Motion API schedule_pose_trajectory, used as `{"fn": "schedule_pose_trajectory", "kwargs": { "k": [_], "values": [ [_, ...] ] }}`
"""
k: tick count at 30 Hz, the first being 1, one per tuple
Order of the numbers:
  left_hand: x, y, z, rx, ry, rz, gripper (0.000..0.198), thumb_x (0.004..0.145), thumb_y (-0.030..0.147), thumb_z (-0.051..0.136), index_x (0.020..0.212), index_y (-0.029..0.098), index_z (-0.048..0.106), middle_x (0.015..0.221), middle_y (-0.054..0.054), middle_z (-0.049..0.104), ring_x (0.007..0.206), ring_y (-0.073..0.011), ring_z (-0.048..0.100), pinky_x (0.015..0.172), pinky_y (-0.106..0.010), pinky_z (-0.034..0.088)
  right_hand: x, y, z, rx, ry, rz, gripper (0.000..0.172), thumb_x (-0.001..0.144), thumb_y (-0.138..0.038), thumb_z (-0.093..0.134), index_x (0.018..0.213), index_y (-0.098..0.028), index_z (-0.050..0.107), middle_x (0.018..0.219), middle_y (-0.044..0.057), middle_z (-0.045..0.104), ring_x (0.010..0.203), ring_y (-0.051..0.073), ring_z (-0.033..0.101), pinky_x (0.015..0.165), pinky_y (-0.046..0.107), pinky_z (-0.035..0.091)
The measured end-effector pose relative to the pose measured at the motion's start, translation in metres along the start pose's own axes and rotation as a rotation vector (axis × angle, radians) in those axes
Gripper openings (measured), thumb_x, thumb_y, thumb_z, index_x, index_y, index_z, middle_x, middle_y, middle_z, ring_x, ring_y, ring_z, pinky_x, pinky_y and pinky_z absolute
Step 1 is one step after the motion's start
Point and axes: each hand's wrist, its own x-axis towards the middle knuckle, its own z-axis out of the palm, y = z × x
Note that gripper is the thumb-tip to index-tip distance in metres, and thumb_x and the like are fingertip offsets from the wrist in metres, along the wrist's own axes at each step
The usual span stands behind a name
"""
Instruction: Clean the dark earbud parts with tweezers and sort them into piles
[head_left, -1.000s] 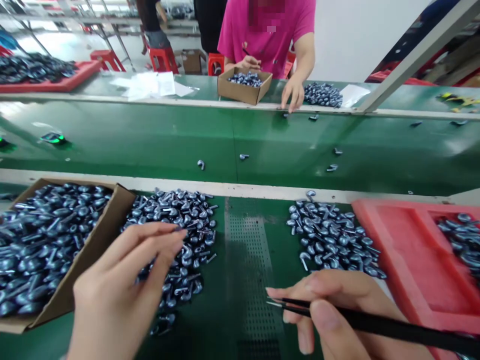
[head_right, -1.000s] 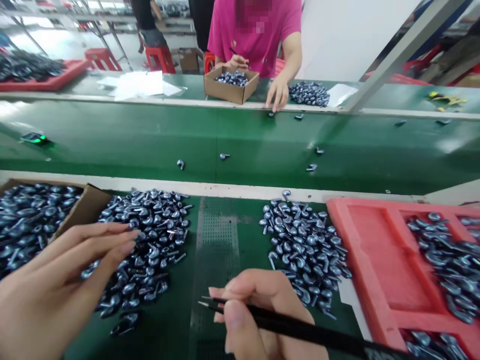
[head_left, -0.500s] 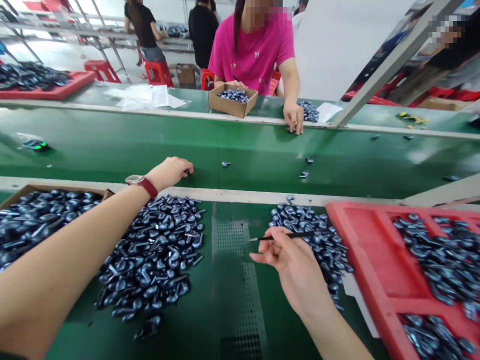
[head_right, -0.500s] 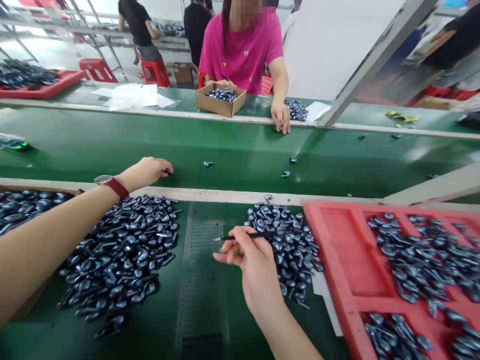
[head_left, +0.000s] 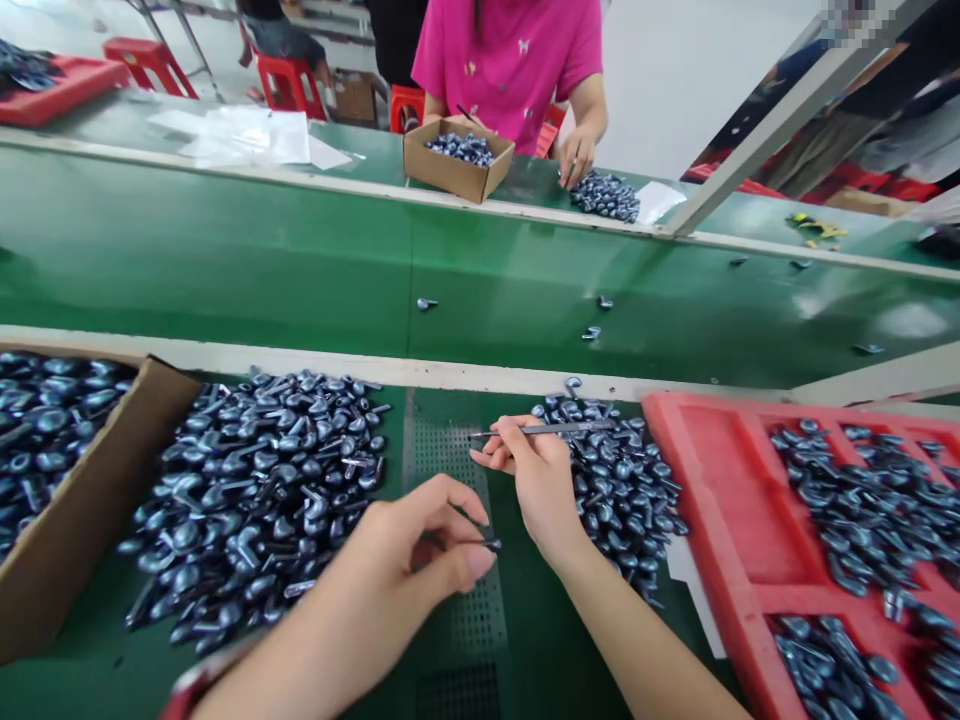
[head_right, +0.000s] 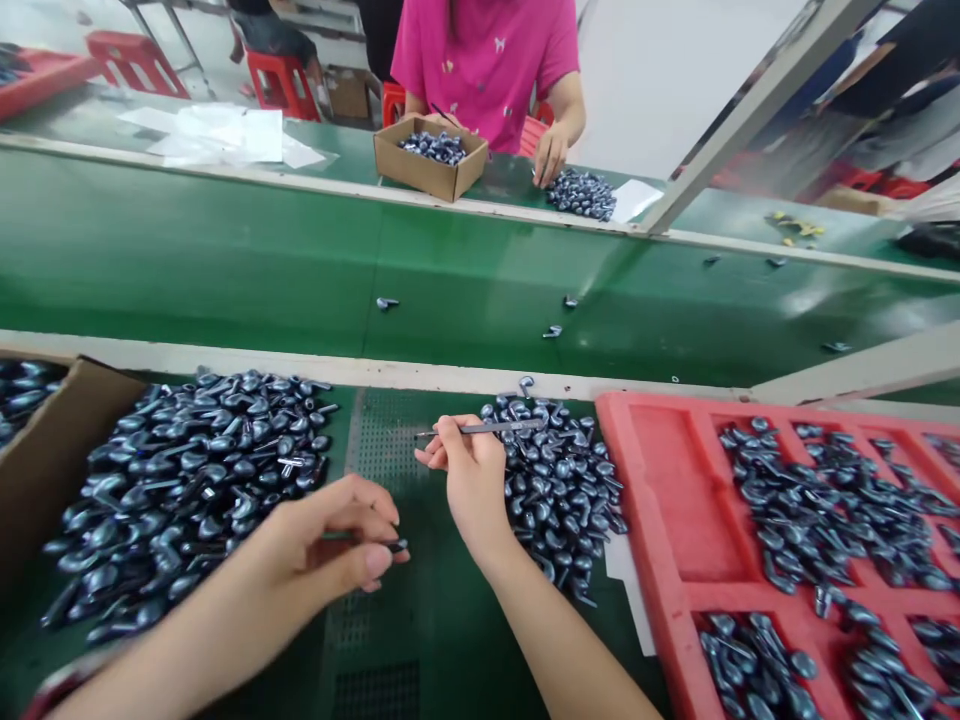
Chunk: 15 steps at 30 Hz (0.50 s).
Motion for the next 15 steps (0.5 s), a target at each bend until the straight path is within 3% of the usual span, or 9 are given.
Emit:
{"fn": "schedule_pose_trajectory", "kwargs": {
  "k": [3, 7, 11, 15],
  "values": [
    [0.003, -0.025, 0.022, -0.039, 0.169, 0.009, 0.006, 0.083, 0.025, 0.055, 0.080, 0.022, 0.058, 0.068, 0.002, 0.064, 0.062, -0.0141, 0.061, 0.058, -0.024, 0.049, -0.001, 0.000, -0.001, -0.041, -0.009, -0.017, 0.019, 0.081, -0.033, 0.066, 0.073, -0.016, 0.059, 0.049, -0.007, 0.055, 0.046, 0.007, 0.050, 0.064, 0.032, 0.061],
    [0.020, -0.044, 0.020, 0.059, 0.353, 0.099, 0.014, 0.085, 0.023, 0.054, 0.084, 0.020, 0.068, 0.075, -0.001, 0.070, 0.069, -0.0156, 0.065, 0.065, -0.025, 0.051, -0.001, 0.000, -0.001, -0.075, -0.007, -0.034, 0.017, 0.082, -0.031, 0.064, 0.074, -0.016, 0.060, 0.049, -0.007, 0.056, 0.046, 0.007, 0.051, 0.064, 0.032, 0.061],
    [0.030, -0.054, 0.017, 0.083, 0.414, 0.143, 0.017, 0.083, 0.017, 0.056, 0.092, 0.020, 0.070, 0.095, -0.004, 0.073, 0.087, -0.0186, 0.066, 0.077, -0.029, 0.051, -0.001, 0.000, 0.000, -0.084, -0.004, -0.040, 0.016, 0.082, -0.030, 0.064, 0.073, -0.016, 0.060, 0.051, -0.006, 0.058, 0.046, 0.007, 0.052, 0.064, 0.031, 0.061],
    [0.033, -0.059, 0.020, 0.122, 0.436, 0.188, 0.019, 0.081, 0.011, 0.056, 0.089, 0.020, 0.071, 0.093, -0.003, 0.072, 0.086, -0.0185, 0.066, 0.076, -0.029, 0.050, -0.001, 0.001, -0.001, -0.086, -0.009, -0.036, 0.016, 0.081, -0.029, 0.064, 0.072, -0.016, 0.060, 0.051, -0.006, 0.058, 0.046, 0.007, 0.052, 0.063, 0.031, 0.060]
  ]
}}
